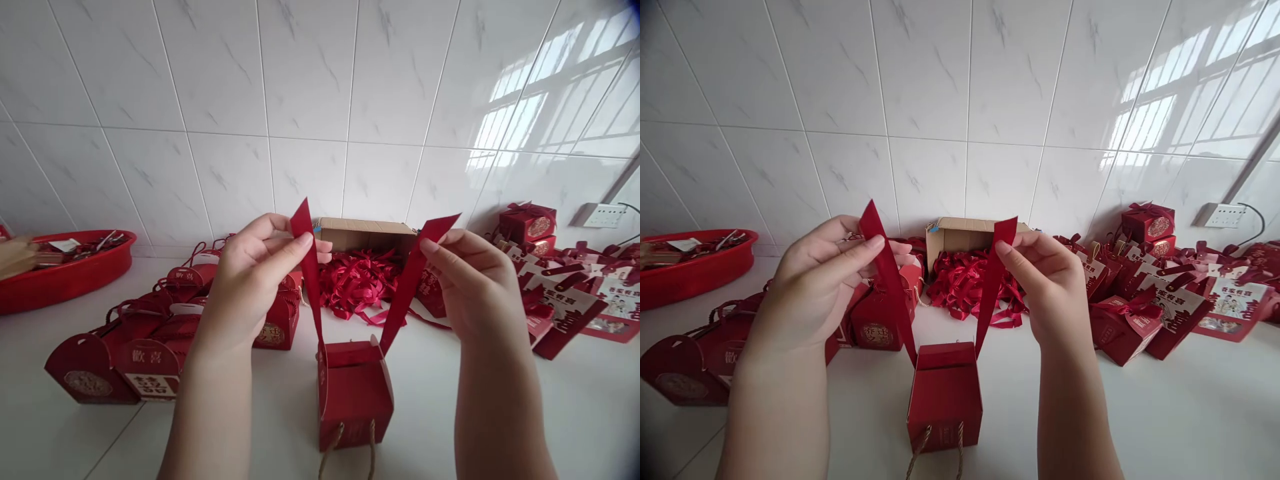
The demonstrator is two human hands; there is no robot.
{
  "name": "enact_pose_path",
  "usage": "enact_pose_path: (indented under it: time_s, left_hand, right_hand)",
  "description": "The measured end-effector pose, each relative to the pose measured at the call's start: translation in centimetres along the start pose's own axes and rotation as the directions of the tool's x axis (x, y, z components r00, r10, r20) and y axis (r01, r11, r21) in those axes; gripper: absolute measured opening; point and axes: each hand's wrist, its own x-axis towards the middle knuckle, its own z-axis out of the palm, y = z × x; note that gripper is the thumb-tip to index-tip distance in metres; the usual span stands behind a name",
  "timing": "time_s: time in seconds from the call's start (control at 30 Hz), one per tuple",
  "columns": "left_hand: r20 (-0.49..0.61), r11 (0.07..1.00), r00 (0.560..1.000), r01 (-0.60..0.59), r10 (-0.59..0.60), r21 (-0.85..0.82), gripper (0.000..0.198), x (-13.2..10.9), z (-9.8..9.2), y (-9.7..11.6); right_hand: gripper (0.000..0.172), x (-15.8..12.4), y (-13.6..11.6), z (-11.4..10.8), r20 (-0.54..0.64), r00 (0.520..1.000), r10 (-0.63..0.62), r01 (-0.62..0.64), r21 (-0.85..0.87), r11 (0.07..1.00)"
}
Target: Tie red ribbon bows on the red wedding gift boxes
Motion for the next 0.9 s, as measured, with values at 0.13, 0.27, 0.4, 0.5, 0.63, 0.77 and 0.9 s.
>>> enact_pose_path:
  time_s: [0.13,0.27,0.4,0.5,0.63,0.77,0.9]
  left_hand:
    - [-0.074,0.977,0.987,-0.131,0.145,0.17,0.006,-0.2,0.4,0.1]
    - [-0.116,0.942,0.963,-0.205,0.242,0.264,0.006,-0.3,0.6,0.1]
    - [-0.122,0.926,0.943,-0.272,0.311,0.262,0.022,-0.2,0.7,0.0]
    - [-0.124,0.938,0.947,-0.265,0.297,0.224,0.023,-0.2,0.9,0.0]
    - [-0.097,0.937,0.948,-0.277,0.303,0.213,0.019,-0.2,1.1,-0.2]
    - [-0.111,0.915,0.95,-0.242,0.29,0.322,0.011,-0.1,0.9,-0.5]
    - [0.009,0.862,0.944,-0.305,0.33,0.405,0.008,0.0,0.4,-0.6]
  right_hand:
    - [0.008,-0.1,-0.1,0.0,0.004,1.0,0.004,-0.004,-0.006,1.0]
    - [0.007,-0.1,-0.2,0.0,-0.01,1.0,0.01,-0.01,0.012,1.0]
    - [0.009,0.0,-0.3,-0.1,-0.01,1.0,0.014,-0.014,-0.004,1.0]
    - [0.008,-0.1,-0.3,-0.1,-0.003,1.0,0.017,-0.017,0.001,1.0]
    - [0.007,0.0,-0.2,-0.1,0.014,1.0,0.022,-0.023,0.041,0.999]
    - [0.007,0.2,0.0,-0.1,0.019,1.0,0.025,-0.026,0.099,0.995]
    - [0.009,0.2,0.1,0.1,0.026,0.999,0.048,-0.052,0.191,0.98]
